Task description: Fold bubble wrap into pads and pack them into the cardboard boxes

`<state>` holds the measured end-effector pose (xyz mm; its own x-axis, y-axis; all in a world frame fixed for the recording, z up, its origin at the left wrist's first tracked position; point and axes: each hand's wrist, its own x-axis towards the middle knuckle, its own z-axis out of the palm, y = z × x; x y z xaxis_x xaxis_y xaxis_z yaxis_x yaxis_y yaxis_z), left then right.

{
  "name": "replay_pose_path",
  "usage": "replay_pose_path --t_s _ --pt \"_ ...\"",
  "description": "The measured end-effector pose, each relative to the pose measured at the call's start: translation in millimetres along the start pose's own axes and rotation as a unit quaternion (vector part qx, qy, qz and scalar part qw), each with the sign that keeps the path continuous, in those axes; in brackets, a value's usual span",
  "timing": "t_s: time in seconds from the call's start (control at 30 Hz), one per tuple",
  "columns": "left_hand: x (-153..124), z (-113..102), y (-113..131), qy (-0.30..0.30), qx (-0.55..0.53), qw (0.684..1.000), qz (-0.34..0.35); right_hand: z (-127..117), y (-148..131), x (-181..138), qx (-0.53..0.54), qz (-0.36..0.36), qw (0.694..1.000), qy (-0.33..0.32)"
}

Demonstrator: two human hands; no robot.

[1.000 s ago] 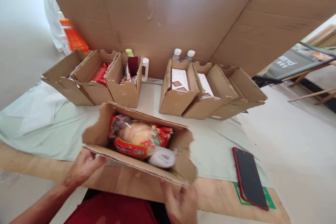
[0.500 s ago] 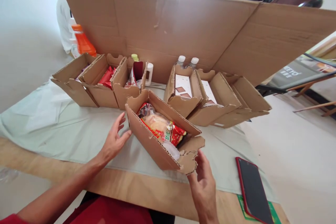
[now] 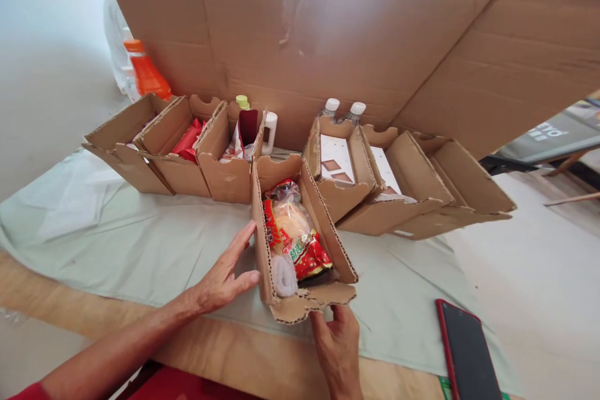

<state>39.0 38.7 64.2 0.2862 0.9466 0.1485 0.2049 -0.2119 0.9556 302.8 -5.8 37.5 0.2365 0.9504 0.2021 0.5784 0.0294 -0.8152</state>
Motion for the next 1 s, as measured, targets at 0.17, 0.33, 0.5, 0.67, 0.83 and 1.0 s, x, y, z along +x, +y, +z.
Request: replay_pose_path --t_s 0.17,0.33,0.5,0.67,0.83,1.0 --pt "8.3 -9.1 -0.8 -0.003 -0.012 1.0 -0.005 6.7 -12.8 -0.4 -0.036 -0.038 0.999 0.001" --pt "24.5 -17.8 4.4 0.074 -0.007 0.996 -0.049 21.2 -43.1 35.8 -0.118 -0.064 0.991 -0.01" --pt "17.7 -10.9 11.6 0.219 0.025 0.974 -0.057 49.3 -66.9 84.4 -0.206 -0.06 0.975 -0.052" --pt "36.2 -1.9 6.8 0.188 0.013 0.981 -0.038 69.4 -67.8 108.6 -0.18 -0.033 0.981 -0.071" --pt "73.3 -4.5 -6.8 0.187 0.037 0.982 0.003 78.8 -48.5 111.3 -0.11 -0.028 0.99 -0.084" --pt "91.1 -6.1 -13.6 0.181 0.052 0.982 0.006 84.8 -30.3 110.1 -0.049 -0.017 0.995 -0.081"
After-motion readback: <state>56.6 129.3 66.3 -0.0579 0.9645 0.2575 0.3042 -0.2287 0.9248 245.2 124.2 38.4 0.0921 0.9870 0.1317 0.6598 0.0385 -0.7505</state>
